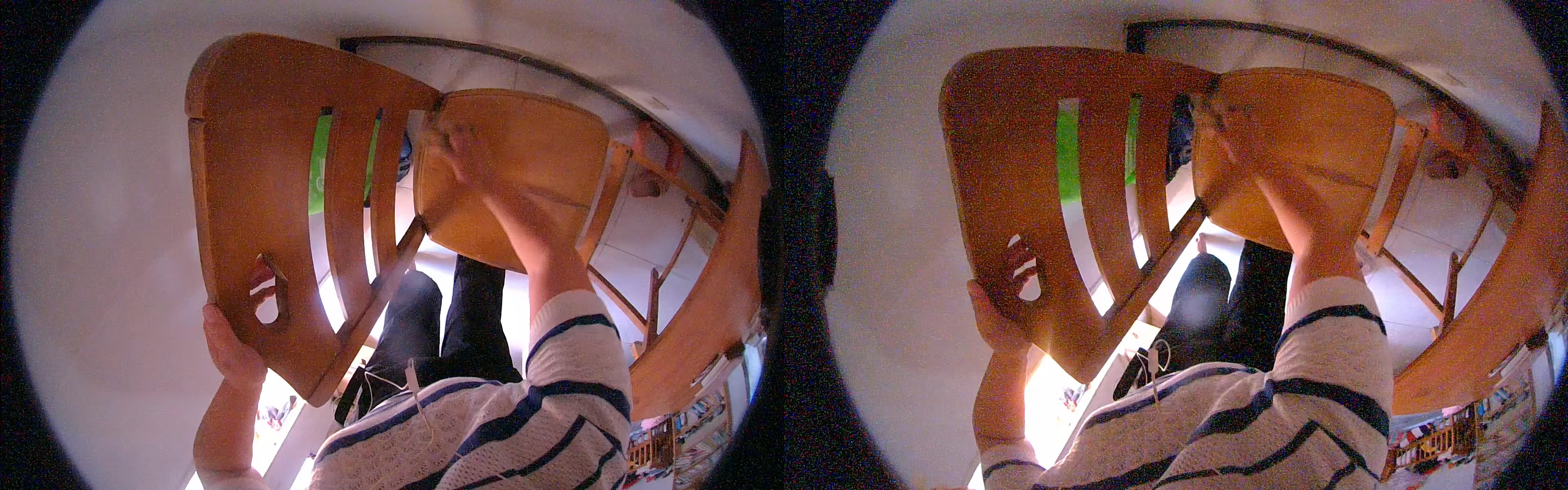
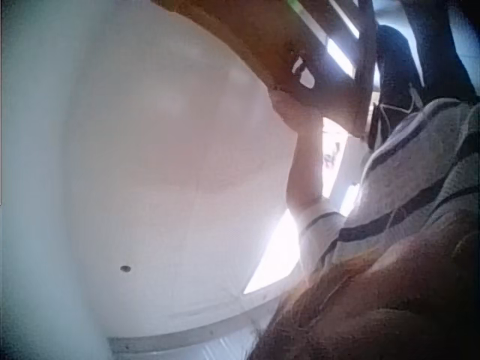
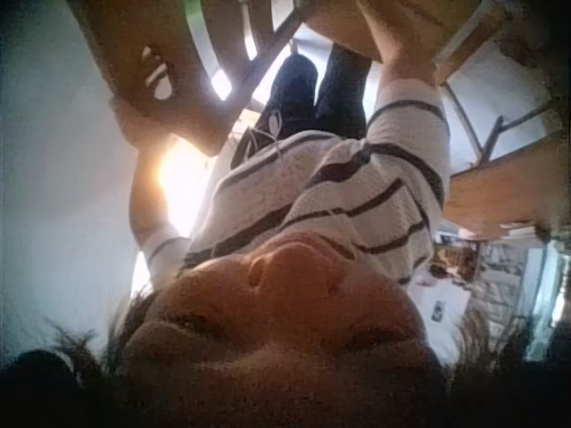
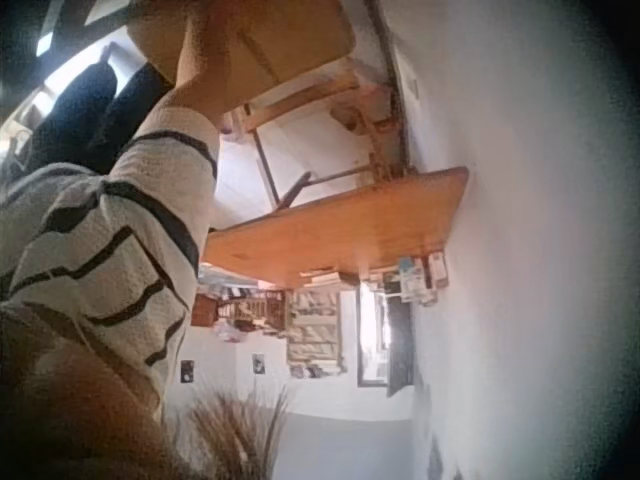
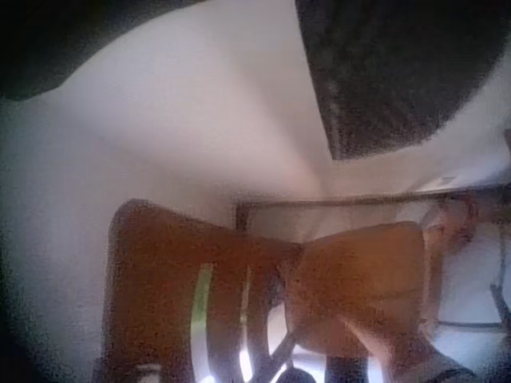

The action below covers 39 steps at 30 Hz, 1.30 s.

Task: The person cleans a wooden chair and a wooden table using a cloth. They first wipe the chair, then move to the table, clearing various items like books and containers to wipe the surface. Finally, they wipe the chair again.

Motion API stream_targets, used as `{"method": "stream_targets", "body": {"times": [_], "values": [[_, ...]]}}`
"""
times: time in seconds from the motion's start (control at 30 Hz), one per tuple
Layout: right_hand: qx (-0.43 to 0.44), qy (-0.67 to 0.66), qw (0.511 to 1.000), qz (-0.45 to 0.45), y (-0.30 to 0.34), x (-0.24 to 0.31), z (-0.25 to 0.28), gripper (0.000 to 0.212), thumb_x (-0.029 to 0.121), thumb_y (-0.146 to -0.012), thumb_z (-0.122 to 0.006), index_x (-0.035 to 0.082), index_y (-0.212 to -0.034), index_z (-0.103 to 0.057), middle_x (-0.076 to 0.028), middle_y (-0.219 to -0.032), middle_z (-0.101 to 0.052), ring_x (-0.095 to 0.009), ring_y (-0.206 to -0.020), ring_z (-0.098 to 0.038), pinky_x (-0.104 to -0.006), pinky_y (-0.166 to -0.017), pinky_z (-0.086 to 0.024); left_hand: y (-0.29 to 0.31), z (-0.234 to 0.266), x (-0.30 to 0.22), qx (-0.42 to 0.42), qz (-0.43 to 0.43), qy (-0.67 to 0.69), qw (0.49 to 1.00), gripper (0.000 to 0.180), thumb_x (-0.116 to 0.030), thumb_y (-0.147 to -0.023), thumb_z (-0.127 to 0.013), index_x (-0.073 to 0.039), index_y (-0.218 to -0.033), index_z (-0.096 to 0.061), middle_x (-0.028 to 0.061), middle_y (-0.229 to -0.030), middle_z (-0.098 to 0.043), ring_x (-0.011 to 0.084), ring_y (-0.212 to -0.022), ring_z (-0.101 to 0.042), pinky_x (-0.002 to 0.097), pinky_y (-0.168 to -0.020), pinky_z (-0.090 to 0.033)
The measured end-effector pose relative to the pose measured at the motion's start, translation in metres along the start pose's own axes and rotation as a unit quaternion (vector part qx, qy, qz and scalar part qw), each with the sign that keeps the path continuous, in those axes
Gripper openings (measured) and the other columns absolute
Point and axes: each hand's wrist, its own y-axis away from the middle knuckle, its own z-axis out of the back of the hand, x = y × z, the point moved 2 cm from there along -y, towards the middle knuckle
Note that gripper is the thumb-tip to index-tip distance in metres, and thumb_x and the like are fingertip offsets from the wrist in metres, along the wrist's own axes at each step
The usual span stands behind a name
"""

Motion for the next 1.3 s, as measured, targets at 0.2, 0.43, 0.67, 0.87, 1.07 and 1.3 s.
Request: {"method": "stream_targets", "body": {"times": [0.2,0.43,0.67,0.87,1.07,1.3], "values": [[0.168,0.069,0.982,-0.055,0.013,0.033,-0.053,0.046,0.014,-0.077,-0.050,0.014,-0.123,-0.045,-0.009,-0.088,-0.051,-0.028,-0.087,-0.050,-0.0460,-0.073,-0.039,-0.002,0.000,-0.002,-0.004,0.001,0.008,1.000,0.071,-0.061,-0.085,-0.023,-0.004,-0.123,-0.042,0.0159,-0.116,-0.052,0.0293,-0.104,-0.052,0.0435,-0.086,-0.040],[0.058,-0.521,0.848,-0.081,0.096,0.075,-0.086,0.030,0.020,-0.077,-0.048,0.010,-0.106,-0.053,-0.011,-0.088,-0.052,-0.027,-0.090,-0.051,-0.0482,-0.076,-0.037,-0.001,0.000,-0.001,0.001,-0.008,0.011,1.000,0.070,-0.061,-0.085,-0.026,-0.004,-0.123,-0.042,0.0163,-0.116,-0.053,0.0301,-0.103,-0.052,0.0435,-0.087,-0.040],[0.011,0.140,0.990,0.031,-0.032,0.003,-0.015,0.027,0.015,-0.078,-0.047,0.013,-0.104,-0.057,-0.012,-0.091,-0.054,-0.030,-0.091,-0.052,-0.0518,-0.080,-0.038,0.000,0.000,-0.002,-0.015,0.003,0.003,1.000,0.070,-0.062,-0.084,-0.028,-0.005,-0.123,-0.042,0.0170,-0.116,-0.052,0.0309,-0.102,-0.052,0.0436,-0.085,-0.041],[0.051,0.103,0.990,-0.083,-0.026,0.028,-0.026,0.035,0.008,-0.076,-0.049,0.009,-0.110,-0.053,-0.016,-0.094,-0.056,-0.032,-0.090,-0.054,-0.0481,-0.076,-0.043,-0.001,-0.001,-0.002,0.008,-0.011,0.016,1.000,0.068,-0.060,-0.085,-0.028,-0.005,-0.123,-0.041,0.0172,-0.115,-0.052,0.0310,-0.102,-0.052,0.0432,-0.085,-0.041],[0.065,-0.060,0.995,0.036,0.091,0.069,-0.080,0.036,0.013,-0.077,-0.049,0.012,-0.113,-0.052,-0.015,-0.103,-0.055,-0.032,-0.101,-0.049,-0.0513,-0.087,-0.035,-0.001,0.000,-0.003,0.006,0.003,0.008,1.000,0.068,-0.060,-0.085,-0.027,-0.005,-0.123,-0.041,0.0176,-0.116,-0.052,0.0312,-0.102,-0.052,0.0428,-0.085,-0.041],[0.124,0.128,0.984,0.018,0.032,-0.029,-0.028,0.040,0.011,-0.081,-0.044,0.022,-0.119,-0.049,-0.014,-0.098,-0.053,-0.031,-0.094,-0.051,-0.0455,-0.082,-0.041,-0.006,-0.005,-0.011,-0.033,0.019,0.033,0.999,0.070,-0.061,-0.084,-0.028,-0.003,-0.121,-0.043,0.0166,-0.115,-0.052,0.0296,-0.103,-0.052,0.0418,-0.085,-0.039]]}}
